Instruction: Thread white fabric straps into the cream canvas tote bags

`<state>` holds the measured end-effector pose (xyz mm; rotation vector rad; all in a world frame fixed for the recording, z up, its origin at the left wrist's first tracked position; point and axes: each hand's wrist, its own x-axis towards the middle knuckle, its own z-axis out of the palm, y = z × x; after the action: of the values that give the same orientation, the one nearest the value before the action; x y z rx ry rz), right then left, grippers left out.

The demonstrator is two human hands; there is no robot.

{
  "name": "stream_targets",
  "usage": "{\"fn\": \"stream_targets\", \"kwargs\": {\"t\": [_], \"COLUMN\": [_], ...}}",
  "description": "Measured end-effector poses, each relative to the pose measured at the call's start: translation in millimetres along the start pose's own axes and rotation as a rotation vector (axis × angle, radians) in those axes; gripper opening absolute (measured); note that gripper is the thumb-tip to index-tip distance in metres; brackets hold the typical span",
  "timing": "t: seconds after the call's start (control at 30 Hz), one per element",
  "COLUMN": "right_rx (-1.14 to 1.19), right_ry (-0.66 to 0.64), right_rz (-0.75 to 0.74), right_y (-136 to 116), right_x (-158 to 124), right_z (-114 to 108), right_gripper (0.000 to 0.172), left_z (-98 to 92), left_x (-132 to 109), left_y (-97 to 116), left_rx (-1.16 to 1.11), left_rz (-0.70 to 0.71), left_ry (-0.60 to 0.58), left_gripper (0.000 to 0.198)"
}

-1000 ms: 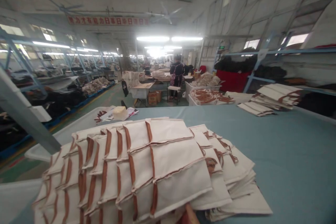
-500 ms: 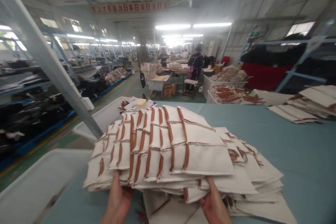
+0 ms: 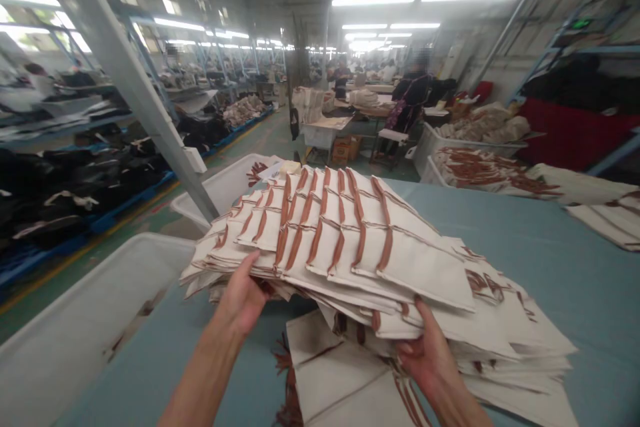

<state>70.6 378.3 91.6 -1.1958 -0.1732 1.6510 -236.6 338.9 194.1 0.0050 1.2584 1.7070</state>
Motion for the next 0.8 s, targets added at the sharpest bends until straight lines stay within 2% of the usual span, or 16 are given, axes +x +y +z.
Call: {"fn": "stream_targets", "kwargs": {"t": [0.13,0.3,0.37,0.43,0.5,0.6,0.63,0.7,0.73,0.8], "right_rx": [0.014,-0.018,-0.033,-0.124,-0.409,-0.909,-0.973,-1.017,-1.091,-1.257], "right_ry": [0.046,0.044,0.001,-0.037,-0.029,0.027,0.081,0.085,0.062,-0.027], "right_rz": [-0.021,-0.031,-0.016,0.021,0.030,-0.286,-0.518,-0.971,-1.150,-1.430], "right_y": [-10.0,2.3,8.9,14.5,19.2,28.0,32.1,42.1,47.6,57.8], "right_x": [3.9,-1.7,-12.1,-26.6,-45.2,-77.9,-87.8,-100.5,-101.9,-93.6], "right_z": [13.1,27.3,20.7,4.2,-17.1,-33.9,-30.2,-6.2,13.0,59.0], "right_gripper": [0.035,0.033,0.036,0.044,0.053,0.057,0.060,0.061,0.060,0.069], "left_z": [3.7,0.8,-0.8,-1.1,-0.2,2.5,3.4,5.3,6.1,7.5], "left_x": [9.1,22.3,22.7,21.4,20.7,22.9,24.3,27.1,28.0,28.4], "left_y": [24.6,27.4,27.3,28.5,30.2,31.6,31.6,31.8,32.1,33.4], "left_rx": [0.038,0.058,0.065,0.060,0.042,0.011,0.004,-0.002,-0.002,0.002], "left_rz": [-0.132,-0.207,-0.245,-0.270,-0.280,-0.278,-0.278,-0.280,-0.281,-0.282], "left_ry": [-0.078,-0.053,-0.038,-0.028,-0.018,-0.011,-0.013,-0.019,-0.025,-0.038], "left_gripper": [0.034,0.033,0.030,0.029,0.029,0.033,0.035,0.038,0.039,0.041]}}
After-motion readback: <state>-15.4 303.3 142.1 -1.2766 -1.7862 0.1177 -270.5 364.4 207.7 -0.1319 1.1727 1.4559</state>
